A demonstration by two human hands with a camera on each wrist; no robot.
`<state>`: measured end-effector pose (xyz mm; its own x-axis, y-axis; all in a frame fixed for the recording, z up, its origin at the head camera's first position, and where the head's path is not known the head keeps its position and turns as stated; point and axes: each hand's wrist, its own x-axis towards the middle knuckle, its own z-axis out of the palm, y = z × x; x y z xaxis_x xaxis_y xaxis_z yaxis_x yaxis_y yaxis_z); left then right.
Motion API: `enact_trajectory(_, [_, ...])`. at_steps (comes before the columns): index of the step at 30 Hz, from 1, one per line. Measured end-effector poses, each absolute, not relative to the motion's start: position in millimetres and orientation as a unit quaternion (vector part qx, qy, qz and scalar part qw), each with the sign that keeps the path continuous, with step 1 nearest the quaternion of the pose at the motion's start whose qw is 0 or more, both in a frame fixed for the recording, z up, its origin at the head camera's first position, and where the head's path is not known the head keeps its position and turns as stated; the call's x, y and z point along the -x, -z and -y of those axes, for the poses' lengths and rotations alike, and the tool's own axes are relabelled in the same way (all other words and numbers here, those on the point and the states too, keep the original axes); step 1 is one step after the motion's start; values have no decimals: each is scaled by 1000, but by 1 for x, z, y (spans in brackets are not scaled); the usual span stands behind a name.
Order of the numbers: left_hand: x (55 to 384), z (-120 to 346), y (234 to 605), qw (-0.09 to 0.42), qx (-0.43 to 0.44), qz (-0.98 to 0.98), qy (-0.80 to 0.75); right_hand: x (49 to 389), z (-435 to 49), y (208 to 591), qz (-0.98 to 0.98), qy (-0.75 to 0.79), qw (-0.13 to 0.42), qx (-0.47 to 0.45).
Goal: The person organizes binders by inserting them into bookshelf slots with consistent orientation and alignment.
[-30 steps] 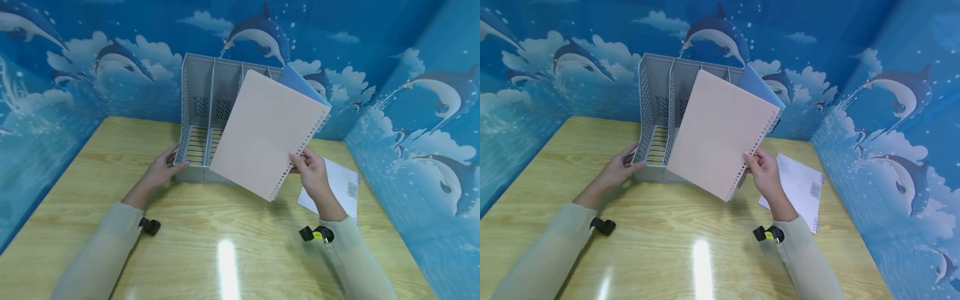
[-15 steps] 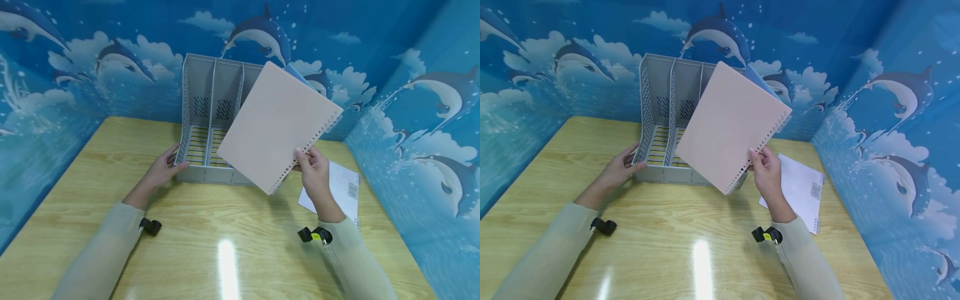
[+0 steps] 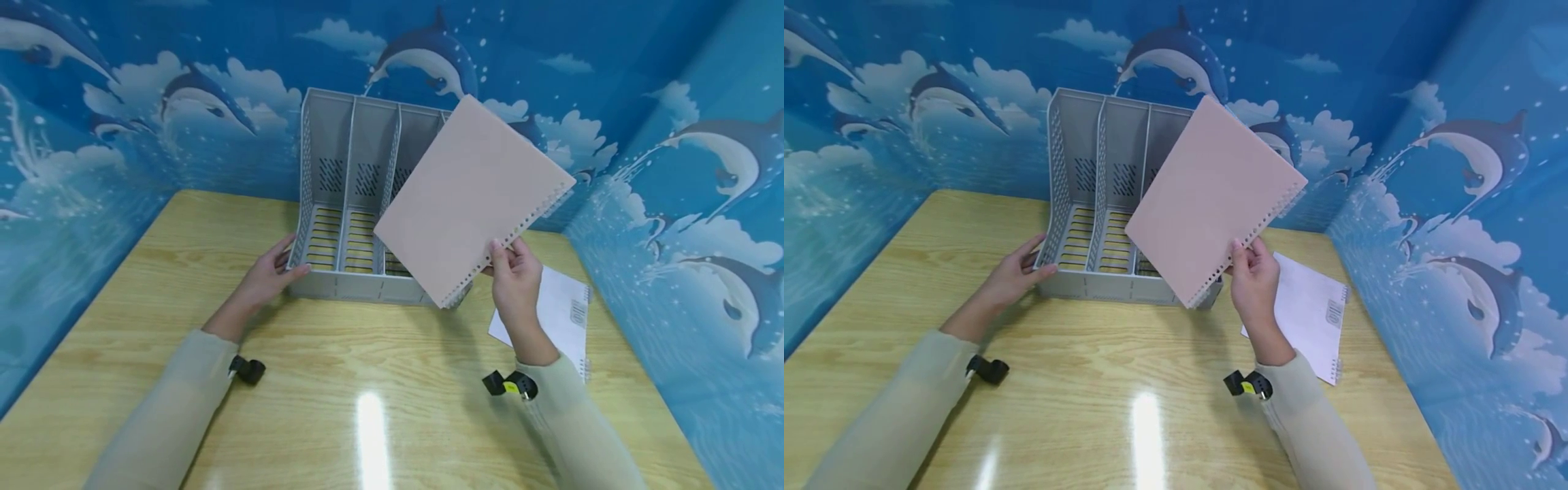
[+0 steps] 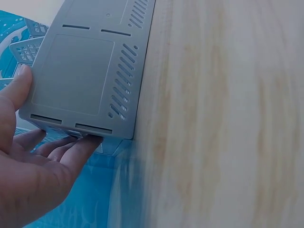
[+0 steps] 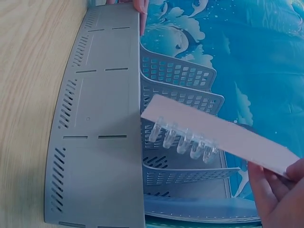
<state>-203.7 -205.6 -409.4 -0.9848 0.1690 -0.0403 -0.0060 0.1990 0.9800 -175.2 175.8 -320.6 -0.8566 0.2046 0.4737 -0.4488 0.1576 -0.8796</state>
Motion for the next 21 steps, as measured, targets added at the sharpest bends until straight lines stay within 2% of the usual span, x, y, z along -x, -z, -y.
enact_trajectory(21, [201, 205, 410, 75, -42, -771, -630, 182, -159, 324, 730, -569, 358, -124])
